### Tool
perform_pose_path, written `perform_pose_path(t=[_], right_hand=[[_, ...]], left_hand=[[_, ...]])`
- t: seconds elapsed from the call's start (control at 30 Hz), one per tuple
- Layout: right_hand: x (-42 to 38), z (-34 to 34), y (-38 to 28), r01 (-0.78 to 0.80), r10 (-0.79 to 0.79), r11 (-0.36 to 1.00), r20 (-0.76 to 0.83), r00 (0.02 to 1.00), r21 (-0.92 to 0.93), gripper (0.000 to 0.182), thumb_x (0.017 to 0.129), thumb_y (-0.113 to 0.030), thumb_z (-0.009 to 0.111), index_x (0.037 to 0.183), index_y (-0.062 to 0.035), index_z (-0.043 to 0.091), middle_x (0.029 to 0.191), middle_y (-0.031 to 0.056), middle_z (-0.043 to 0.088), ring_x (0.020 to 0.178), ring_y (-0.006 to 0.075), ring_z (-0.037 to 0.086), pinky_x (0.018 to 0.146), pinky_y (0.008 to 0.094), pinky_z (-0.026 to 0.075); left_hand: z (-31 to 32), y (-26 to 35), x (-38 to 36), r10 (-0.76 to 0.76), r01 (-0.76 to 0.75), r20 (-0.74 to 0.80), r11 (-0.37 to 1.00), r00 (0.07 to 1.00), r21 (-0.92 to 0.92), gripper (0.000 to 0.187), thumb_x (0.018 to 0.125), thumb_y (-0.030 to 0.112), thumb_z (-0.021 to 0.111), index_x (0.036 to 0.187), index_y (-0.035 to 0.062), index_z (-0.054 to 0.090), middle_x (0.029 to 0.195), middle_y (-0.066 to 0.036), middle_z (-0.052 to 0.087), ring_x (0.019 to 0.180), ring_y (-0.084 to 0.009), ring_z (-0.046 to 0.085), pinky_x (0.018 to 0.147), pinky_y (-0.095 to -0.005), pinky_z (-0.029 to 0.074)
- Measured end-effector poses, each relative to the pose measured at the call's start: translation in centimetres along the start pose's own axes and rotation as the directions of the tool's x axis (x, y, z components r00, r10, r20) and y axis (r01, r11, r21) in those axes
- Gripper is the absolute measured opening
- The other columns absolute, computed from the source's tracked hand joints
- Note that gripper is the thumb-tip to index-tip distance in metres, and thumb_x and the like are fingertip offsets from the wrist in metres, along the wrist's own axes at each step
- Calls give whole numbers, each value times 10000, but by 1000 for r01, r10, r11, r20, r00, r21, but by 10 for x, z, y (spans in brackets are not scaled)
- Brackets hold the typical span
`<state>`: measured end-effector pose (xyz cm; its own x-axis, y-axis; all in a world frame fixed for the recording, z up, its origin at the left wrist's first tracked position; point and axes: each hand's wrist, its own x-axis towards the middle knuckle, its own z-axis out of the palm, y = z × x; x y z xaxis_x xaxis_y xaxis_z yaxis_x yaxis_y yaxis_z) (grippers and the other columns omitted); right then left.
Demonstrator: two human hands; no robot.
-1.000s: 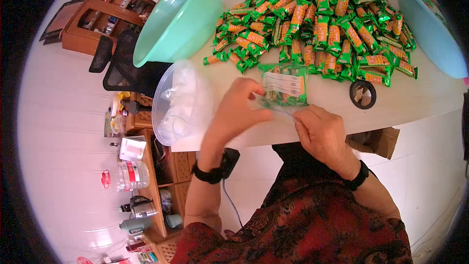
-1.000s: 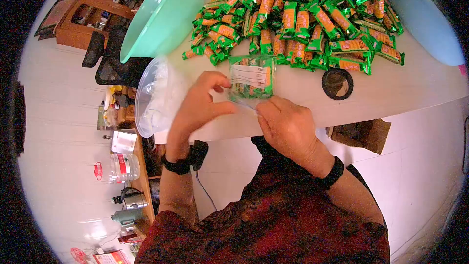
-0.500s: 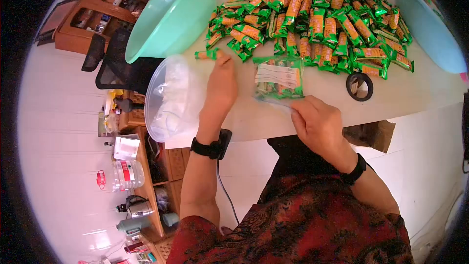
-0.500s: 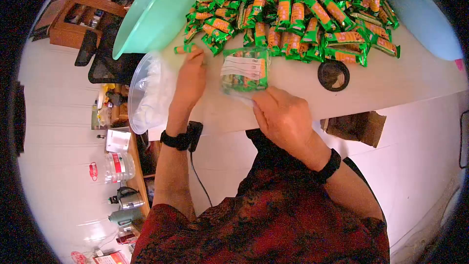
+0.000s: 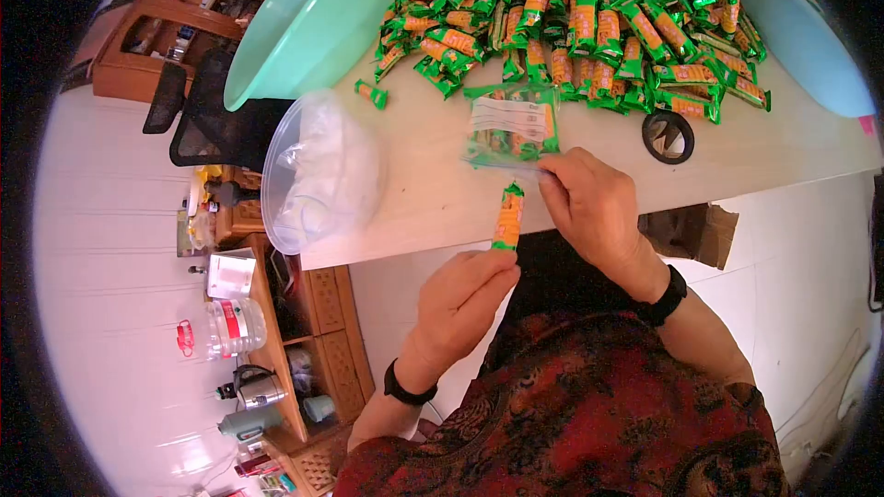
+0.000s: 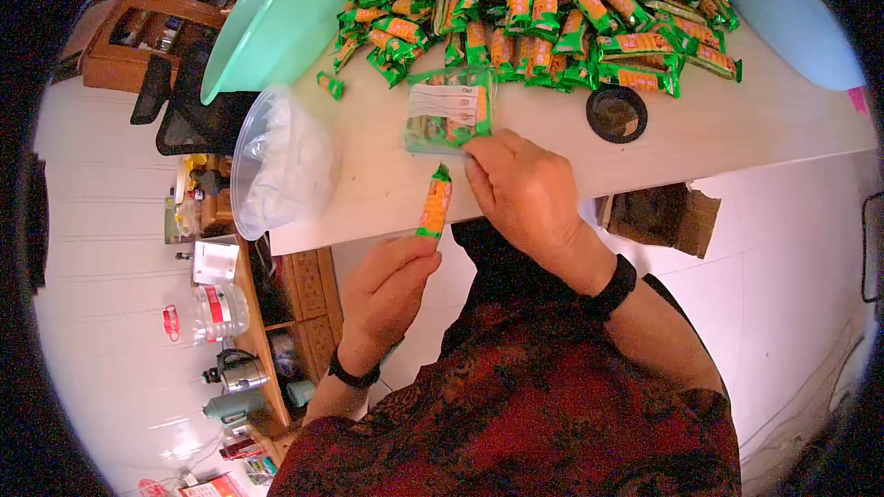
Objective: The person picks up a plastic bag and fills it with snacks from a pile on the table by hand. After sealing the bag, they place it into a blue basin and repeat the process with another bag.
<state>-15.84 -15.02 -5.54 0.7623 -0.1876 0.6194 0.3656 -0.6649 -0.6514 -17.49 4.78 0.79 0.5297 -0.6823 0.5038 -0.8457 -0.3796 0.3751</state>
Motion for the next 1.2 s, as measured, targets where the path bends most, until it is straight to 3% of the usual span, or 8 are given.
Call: perform_pose_path(t=[0.27,0.47,0.63,0.77,1.07,1.1,1.17,1.2], right_hand=[[-1,-1,0,-13,13,1000,26,1000,1,124,820,-122,659,927,-102,600,753,97,570,680,313,612,558,426,497],[-1,-3,-1,-20,20,1000,25,999,9,132,817,-125,662,940,-105,618,746,92,563,661,308,610,534,418,497],[1,-7,-3,-4,2,999,41,999,45,137,816,-123,663,949,-109,634,740,83,552,645,295,610,514,407,497],[0,-8,-2,7,-9,999,46,999,48,136,814,-121,666,946,-111,638,739,78,546,643,293,607,508,402,497],[2,-10,-4,-13,9,998,59,998,69,178,805,-41,680,979,-73,661,726,97,565,608,292,591,529,386,481],[2,-11,-4,-25,21,997,64,998,68,181,803,-41,685,980,-71,663,727,98,568,607,290,592,529,383,483],[1,-11,-3,-37,32,997,71,997,67,183,802,-40,689,981,-70,665,728,98,571,606,289,593,528,380,484],[0,-9,-2,-23,19,997,60,998,70,185,791,-64,690,972,-80,653,732,85,551,626,280,595,523,383,492]], left_hand=[[15,-21,31,111,-122,89,983,990,137,153,782,-30,686,924,19,659,991,-114,657,838,-252,649,699,-318,540],[31,-26,51,-40,60,-122,984,992,170,215,746,-29,721,936,30,639,976,-126,633,793,-257,634,663,-331,539],[34,-35,67,-365,389,-145,896,920,213,392,710,16,771,1054,63,589,1015,-129,559,795,-275,615,654,-345,522],[28,-39,85,-280,301,-110,883,954,360,404,744,113,761,1101,71,577,1052,-149,538,946,-345,571,771,-423,488],[33,-65,94,-340,288,57,866,939,408,438,738,106,742,1150,89,594,1152,-154,535,1054,-324,553,804,-399,482],[26,-67,94,-336,285,61,869,940,405,438,738,106,742,1150,89,594,1152,-154,535,1054,-324,553,804,-399,482],[1,-76,92,-267,251,230,963,936,95,493,725,37,694,1203,94,585,1238,-139,543,1124,-268,546,821,-353,485],[-12,-79,96,-331,365,295,929,896,-68,508,740,-37,604,1232,91,586,1328,-140,512,1177,-248,527,849,-312,478]])
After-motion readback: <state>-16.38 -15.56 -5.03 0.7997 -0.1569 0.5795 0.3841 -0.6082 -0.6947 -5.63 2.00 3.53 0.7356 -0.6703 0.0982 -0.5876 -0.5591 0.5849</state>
